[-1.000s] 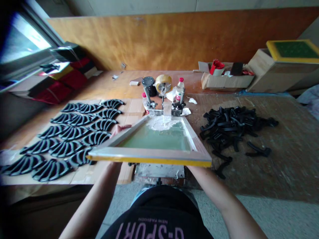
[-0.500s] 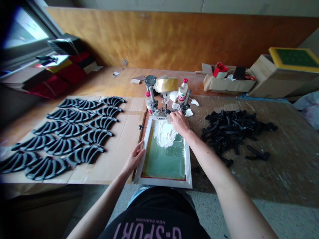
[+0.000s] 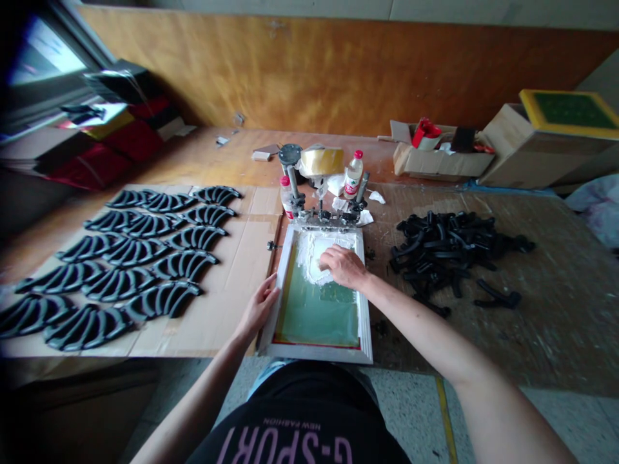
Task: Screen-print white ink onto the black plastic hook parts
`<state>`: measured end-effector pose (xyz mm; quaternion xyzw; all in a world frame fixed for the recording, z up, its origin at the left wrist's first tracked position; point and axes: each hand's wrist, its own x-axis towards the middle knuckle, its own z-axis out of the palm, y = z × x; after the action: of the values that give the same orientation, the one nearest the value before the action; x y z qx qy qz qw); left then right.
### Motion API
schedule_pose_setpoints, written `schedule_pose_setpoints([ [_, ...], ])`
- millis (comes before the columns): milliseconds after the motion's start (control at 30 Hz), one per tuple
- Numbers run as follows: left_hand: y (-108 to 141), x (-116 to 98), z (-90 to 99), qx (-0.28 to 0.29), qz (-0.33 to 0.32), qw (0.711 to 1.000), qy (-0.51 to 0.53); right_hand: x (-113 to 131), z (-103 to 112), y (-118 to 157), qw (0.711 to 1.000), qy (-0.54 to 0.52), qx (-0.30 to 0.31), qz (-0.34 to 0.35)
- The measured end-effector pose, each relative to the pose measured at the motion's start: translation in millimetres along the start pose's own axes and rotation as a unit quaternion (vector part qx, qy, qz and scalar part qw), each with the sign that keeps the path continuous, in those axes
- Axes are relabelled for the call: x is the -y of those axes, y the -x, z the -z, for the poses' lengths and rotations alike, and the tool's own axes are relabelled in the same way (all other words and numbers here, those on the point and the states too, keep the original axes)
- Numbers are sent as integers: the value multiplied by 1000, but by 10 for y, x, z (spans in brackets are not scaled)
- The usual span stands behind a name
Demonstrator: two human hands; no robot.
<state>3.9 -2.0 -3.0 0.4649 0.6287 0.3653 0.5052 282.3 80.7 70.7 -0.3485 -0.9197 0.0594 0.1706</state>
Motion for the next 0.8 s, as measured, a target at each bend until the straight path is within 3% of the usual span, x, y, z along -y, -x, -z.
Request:
schedule_pose_setpoints([
  [133, 18, -47, -8, 3, 4, 1000, 15, 84, -127, 99, 999, 9, -17, 41],
  [200, 39, -108, -5, 4, 10, 1000, 29, 76, -103, 45, 999, -17, -19, 21],
  [300, 110, -305, 38, 13, 20, 998, 50, -83, 36, -232, 995, -25, -57, -76],
  [400, 220, -638, 126, 21, 10, 998, 61, -391, 240, -472, 981, -9, -90, -171],
  [467, 269, -895, 180, -2, -17, 998, 58, -622, 373, -444, 965, 5, -116, -237],
  [567, 223, -1261, 202, -21, -55, 994, 94, -857, 442, -127, 921, 23, -172, -350],
  [633, 108, -1476, 172, -20, -107, 981, 158, -864, 336, 127, 919, 8, -165, -359],
  [700, -35, -1656, 120, -31, -171, 962, 210, -747, 119, 304, 941, -19, -131, -312],
  [800, -179, -1772, 5, -55, -178, 950, 249, -459, -247, 366, 968, -28, -83, -233],
])
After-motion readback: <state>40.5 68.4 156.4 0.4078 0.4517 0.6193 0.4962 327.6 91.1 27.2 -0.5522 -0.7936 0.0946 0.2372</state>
